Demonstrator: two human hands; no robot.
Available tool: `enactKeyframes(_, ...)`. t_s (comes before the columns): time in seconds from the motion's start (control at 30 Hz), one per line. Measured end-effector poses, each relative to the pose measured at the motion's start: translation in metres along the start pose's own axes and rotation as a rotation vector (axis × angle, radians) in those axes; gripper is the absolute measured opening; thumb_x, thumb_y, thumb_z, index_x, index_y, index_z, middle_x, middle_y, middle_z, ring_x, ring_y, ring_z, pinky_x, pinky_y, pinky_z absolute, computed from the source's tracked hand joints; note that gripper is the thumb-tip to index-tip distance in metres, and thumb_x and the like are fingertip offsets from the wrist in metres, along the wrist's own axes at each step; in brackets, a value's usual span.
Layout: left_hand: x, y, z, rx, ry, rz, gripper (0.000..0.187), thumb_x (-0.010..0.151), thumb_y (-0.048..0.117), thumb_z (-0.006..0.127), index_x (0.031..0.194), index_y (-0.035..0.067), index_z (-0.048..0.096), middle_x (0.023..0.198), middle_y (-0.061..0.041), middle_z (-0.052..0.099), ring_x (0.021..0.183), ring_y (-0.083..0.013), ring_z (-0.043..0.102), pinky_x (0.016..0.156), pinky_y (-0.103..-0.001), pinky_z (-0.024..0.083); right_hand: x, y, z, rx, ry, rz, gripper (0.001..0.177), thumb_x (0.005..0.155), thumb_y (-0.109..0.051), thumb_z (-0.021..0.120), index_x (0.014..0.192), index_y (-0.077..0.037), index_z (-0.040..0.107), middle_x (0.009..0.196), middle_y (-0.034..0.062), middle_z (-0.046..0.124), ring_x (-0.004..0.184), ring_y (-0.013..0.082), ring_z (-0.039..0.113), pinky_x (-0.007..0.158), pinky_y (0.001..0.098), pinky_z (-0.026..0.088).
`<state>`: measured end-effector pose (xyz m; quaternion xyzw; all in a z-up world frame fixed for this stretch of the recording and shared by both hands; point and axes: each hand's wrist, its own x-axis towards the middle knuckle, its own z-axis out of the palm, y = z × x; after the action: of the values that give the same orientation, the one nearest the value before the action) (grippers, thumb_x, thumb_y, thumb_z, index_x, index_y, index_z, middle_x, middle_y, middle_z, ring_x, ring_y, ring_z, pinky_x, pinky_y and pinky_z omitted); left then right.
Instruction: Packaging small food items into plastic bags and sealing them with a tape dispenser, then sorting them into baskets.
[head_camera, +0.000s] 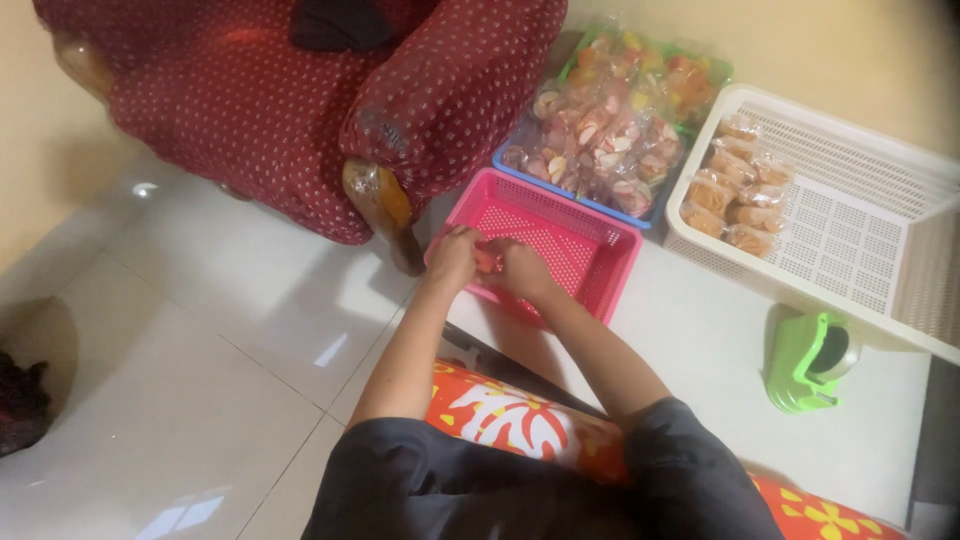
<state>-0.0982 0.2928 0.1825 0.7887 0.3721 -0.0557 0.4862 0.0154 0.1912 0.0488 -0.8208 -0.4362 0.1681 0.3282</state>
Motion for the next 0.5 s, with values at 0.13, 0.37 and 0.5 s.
enactKeyframes(0.13,0.147,-0.118,0.049,0.522,0.147,0.421,0.037,0.085,0.013,0.064,0.115,0.033,0.073,0.099,0.008,0.069,0.103,-0.0181,0.069,0.091,-0.040,0.055,0.020,0.033,0.040,-0.116,0.044,0.036,0.035,0.080,-0.025,0.081,0.114,-0.019,0.075,0.104,0.0060,0.075,0.093,0.0264,0.076,0.084,0.0383,0.062)
enactKeyframes(0.37,0.129,-0.099,0.042,0.465,0.139,0.522,0.021,0.097,0.026,0.061,0.111,0.023,0.076,0.107,-0.004,0.070,0.109,-0.0290,0.069,0.093,-0.046,0.056,0.027,0.046,0.019,-0.068,0.171,0.161,0.018,0.094,-0.017,0.061,0.104,-0.015,0.076,0.095,0.0120,0.076,0.094,0.0347,0.075,0.084,0.0462,0.061)
enactKeyframes(0.5,0.108,-0.081,0.044,0.296,0.119,0.556,0.027,0.100,0.036,0.060,0.121,0.024,0.072,0.114,-0.004,0.069,0.114,-0.0306,0.067,0.099,-0.045,0.053,0.016,0.056,-0.014,-0.067,0.221,0.225,0.016,0.093,-0.023,0.064,0.102,-0.018,0.076,0.089,0.0077,0.077,0.092,0.0333,0.075,0.084,0.0473,0.061)
